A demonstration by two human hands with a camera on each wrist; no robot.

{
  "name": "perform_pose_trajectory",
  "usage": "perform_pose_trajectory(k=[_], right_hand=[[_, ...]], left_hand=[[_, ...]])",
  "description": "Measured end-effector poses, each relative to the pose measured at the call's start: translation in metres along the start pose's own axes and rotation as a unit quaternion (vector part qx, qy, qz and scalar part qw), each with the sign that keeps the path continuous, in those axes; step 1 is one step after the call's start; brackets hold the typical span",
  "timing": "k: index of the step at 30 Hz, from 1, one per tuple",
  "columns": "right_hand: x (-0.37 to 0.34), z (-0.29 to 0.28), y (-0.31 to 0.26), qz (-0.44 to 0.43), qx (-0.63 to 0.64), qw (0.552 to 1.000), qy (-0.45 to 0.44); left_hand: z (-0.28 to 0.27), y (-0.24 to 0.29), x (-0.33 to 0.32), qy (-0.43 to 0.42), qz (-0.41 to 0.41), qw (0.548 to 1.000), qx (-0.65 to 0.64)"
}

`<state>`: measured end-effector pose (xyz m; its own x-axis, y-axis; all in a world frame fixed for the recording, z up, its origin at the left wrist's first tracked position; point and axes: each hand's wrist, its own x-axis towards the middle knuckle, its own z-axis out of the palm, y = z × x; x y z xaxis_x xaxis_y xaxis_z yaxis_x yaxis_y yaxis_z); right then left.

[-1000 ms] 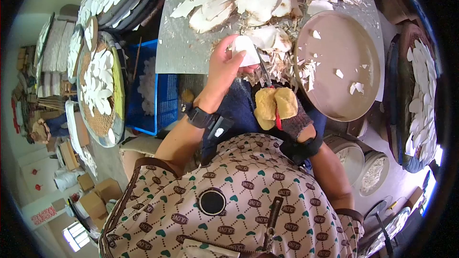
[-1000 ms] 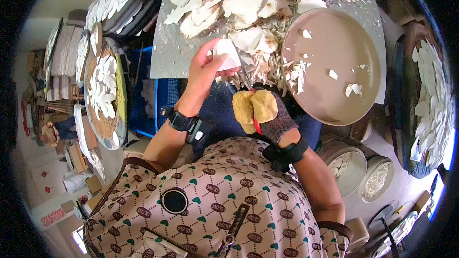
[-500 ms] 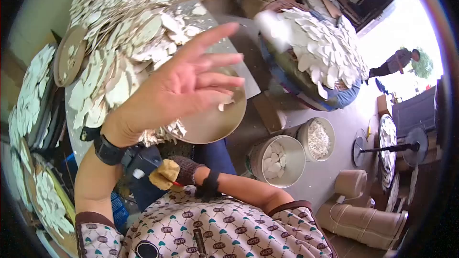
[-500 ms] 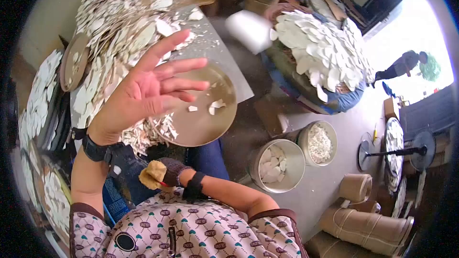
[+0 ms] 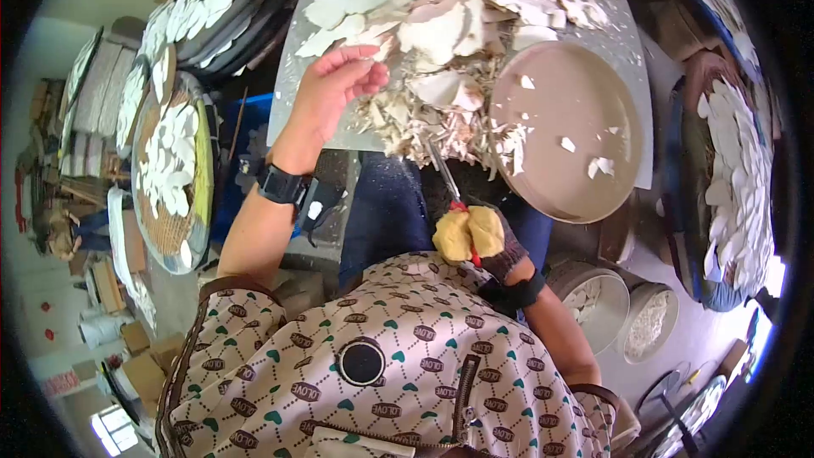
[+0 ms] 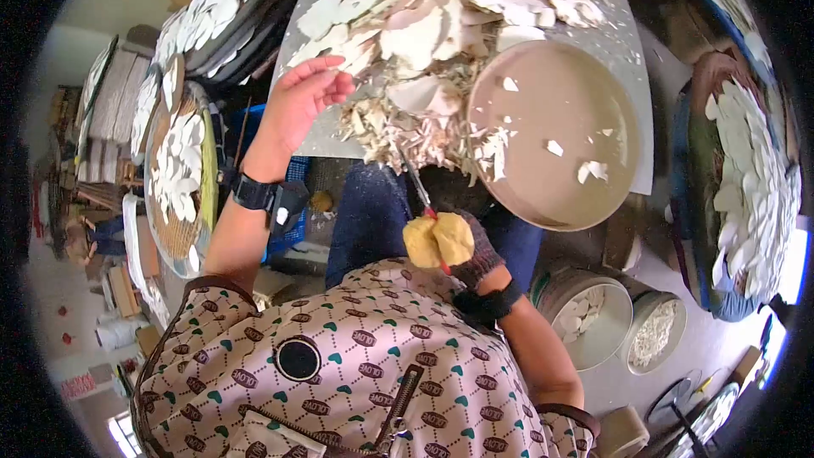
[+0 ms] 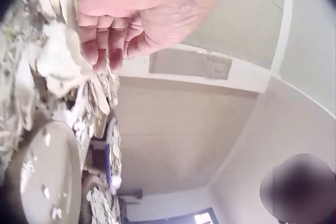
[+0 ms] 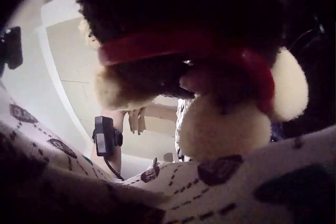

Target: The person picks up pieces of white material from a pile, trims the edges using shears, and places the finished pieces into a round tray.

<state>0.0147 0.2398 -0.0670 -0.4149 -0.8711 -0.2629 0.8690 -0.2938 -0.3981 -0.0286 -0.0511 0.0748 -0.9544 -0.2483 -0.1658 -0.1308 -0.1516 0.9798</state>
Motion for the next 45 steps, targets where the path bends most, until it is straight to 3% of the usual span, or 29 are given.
perform_pose_trajectory(k=[2,3,5,6,8,11,13,16,21,24,25,27,29,31,34,35,39,41,44,45], right_hand=[[-0.005,0.014,-0.010,-0.048,-0.193,0.980,-0.001],[-0.002,0.014,-0.009,-0.041,-0.169,0.985,0.000],[0.001,0.015,-0.007,-0.027,-0.123,0.992,0.002],[0.003,0.017,-0.009,-0.038,-0.239,0.970,0.005],[0.004,0.022,-0.017,-0.060,-0.460,0.886,0.013],[0.004,0.017,-0.012,-0.088,-0.501,0.861,0.014],[0.006,0.006,-0.003,-0.058,-0.437,0.897,0.037],[0.009,0.006,-0.005,-0.042,-0.417,0.906,0.049],[0.012,0.007,-0.005,-0.028,-0.420,0.905,0.067],[0.017,0.015,-0.010,-0.035,-0.426,0.902,0.057],[0.018,0.021,-0.014,-0.032,-0.442,0.895,0.058],[0.019,0.030,-0.018,-0.050,-0.504,0.860,0.062],[0.020,0.024,-0.015,-0.062,-0.424,0.900,0.077],[0.018,0.018,-0.010,-0.072,-0.285,0.953,0.069],[0.017,0.004,-0.007,-0.048,-0.166,0.983,0.067],[0.020,0.003,-0.002,-0.047,0.064,0.996,0.028],[0.020,-0.007,-0.001,-0.093,0.028,0.995,-0.025],[0.019,-0.008,-0.002,-0.104,-0.082,0.991,0.015],[0.021,-0.015,-0.001,-0.110,-0.103,0.988,0.014],[0.019,-0.015,-0.003,-0.112,-0.179,0.977,0.034]], left_hand=[[-0.008,-0.016,-0.005,0.022,-0.035,0.998,0.054],[-0.010,-0.025,-0.003,0.008,-0.048,0.996,0.081],[-0.002,-0.041,0.003,-0.015,0.011,0.979,0.205],[0.005,-0.047,0.007,-0.028,0.040,0.963,0.266],[0.019,-0.050,0.016,-0.045,0.096,0.925,0.366],[0.035,-0.060,0.029,-0.087,0.170,0.859,0.474],[0.034,-0.073,0.044,-0.133,0.212,0.826,0.506],[0.030,-0.060,0.052,-0.178,0.088,0.831,0.520],[0.006,-0.055,0.046,-0.034,0.166,0.910,0.379],[-0.013,-0.059,0.043,0.032,0.069,0.974,0.211],[-0.015,-0.061,0.040,0.049,0.068,0.991,0.101],[-0.013,-0.044,0.025,0.059,-0.031,0.997,-0.042],[-0.016,-0.041,0.016,0.053,-0.098,0.980,-0.162],[-0.012,-0.044,0.010,0.051,-0.096,0.981,-0.161],[-0.002,-0.050,-0.001,0.058,-0.077,0.981,-0.167],[0.002,-0.051,-0.004,0.062,-0.067,0.981,-0.169],[0.017,-0.059,-0.018,0.084,-0.073,0.977,-0.182],[0.023,-0.067,-0.021,0.096,-0.073,0.973,-0.197],[0.034,-0.066,-0.024,0.087,-0.043,0.970,-0.222],[0.033,-0.067,-0.023,0.072,0.017,0.988,-0.138]])
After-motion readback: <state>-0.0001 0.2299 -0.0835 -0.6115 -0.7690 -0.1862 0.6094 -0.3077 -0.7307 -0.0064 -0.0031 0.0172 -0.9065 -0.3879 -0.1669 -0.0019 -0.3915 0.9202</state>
